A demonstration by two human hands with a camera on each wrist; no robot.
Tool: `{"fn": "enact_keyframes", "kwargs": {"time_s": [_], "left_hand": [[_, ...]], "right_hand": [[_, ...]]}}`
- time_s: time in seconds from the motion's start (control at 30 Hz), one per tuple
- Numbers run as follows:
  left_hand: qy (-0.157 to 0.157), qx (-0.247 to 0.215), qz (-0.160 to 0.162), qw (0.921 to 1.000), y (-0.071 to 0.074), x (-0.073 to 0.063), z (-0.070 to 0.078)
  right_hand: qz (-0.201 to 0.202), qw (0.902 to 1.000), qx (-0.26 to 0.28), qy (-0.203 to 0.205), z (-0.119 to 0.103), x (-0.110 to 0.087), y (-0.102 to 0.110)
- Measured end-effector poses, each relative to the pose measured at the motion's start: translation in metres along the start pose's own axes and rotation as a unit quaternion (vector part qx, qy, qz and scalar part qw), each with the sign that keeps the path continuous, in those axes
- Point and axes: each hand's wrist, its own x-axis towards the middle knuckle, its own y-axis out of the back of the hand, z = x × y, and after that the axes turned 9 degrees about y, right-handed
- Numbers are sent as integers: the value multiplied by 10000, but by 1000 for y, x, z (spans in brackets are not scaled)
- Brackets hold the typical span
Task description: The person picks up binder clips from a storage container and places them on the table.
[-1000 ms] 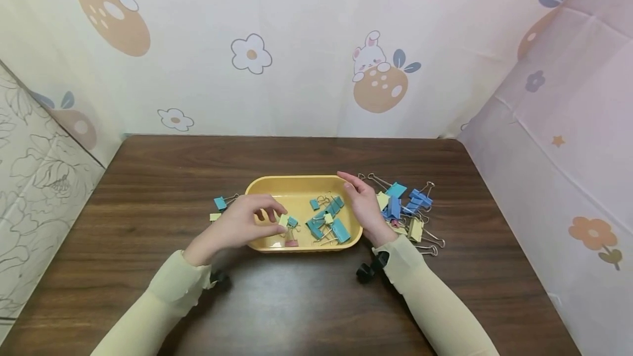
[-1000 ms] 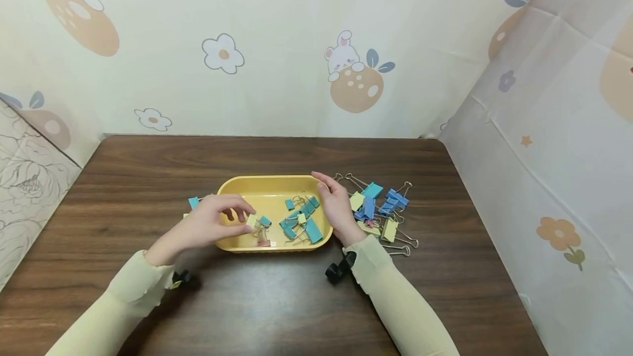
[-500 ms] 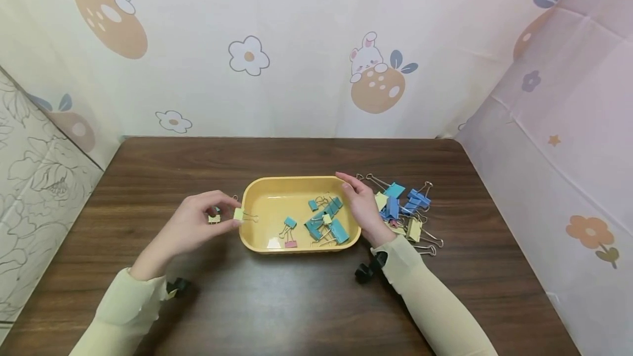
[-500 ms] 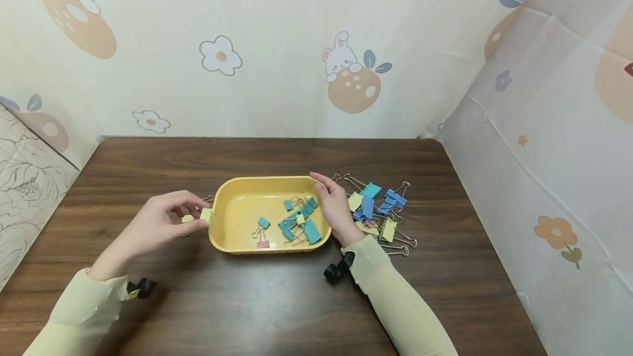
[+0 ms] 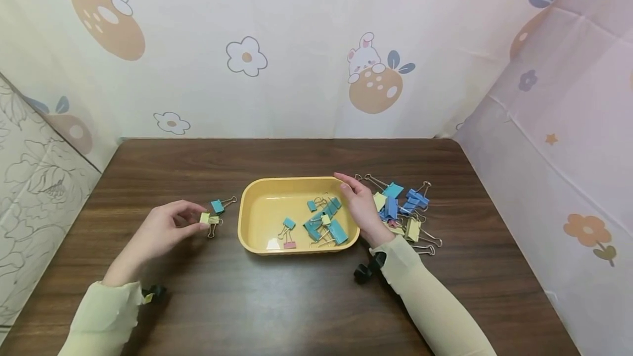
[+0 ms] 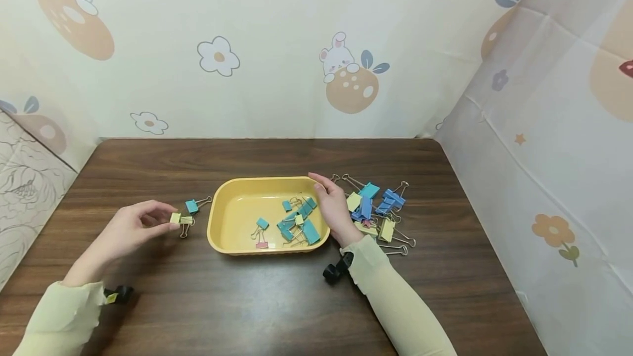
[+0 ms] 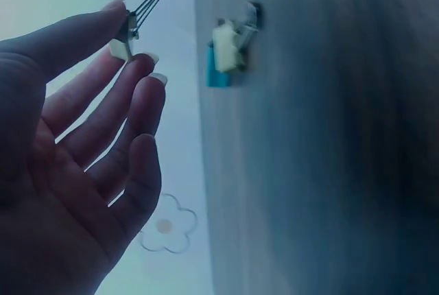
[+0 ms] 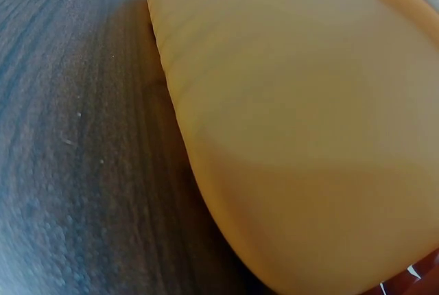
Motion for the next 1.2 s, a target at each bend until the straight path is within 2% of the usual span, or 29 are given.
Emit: {"fn": "enact_keyframes", "kwargs": {"time_s": [0.2,0.37,0.53,1.0,1.2], "left_hand": [[241,40,-405,9989,-3,-2,-14],[212,93,-508,9984,-3,-3,-18],[317,226,-608,9974,-4,-2,-21],[126,243,-465,9985,1,-1,-19],[27,186,-335,9993,5,2,-4]], "right_hand": [[11,10000,-77,27,1,0,0],[34,9999,-109,80,2,0,1],[31,9998,-142,140,1,0,1],[22,9998,-129,119,1,0,1],[9,9999,-93,70,0,0,0]]}}
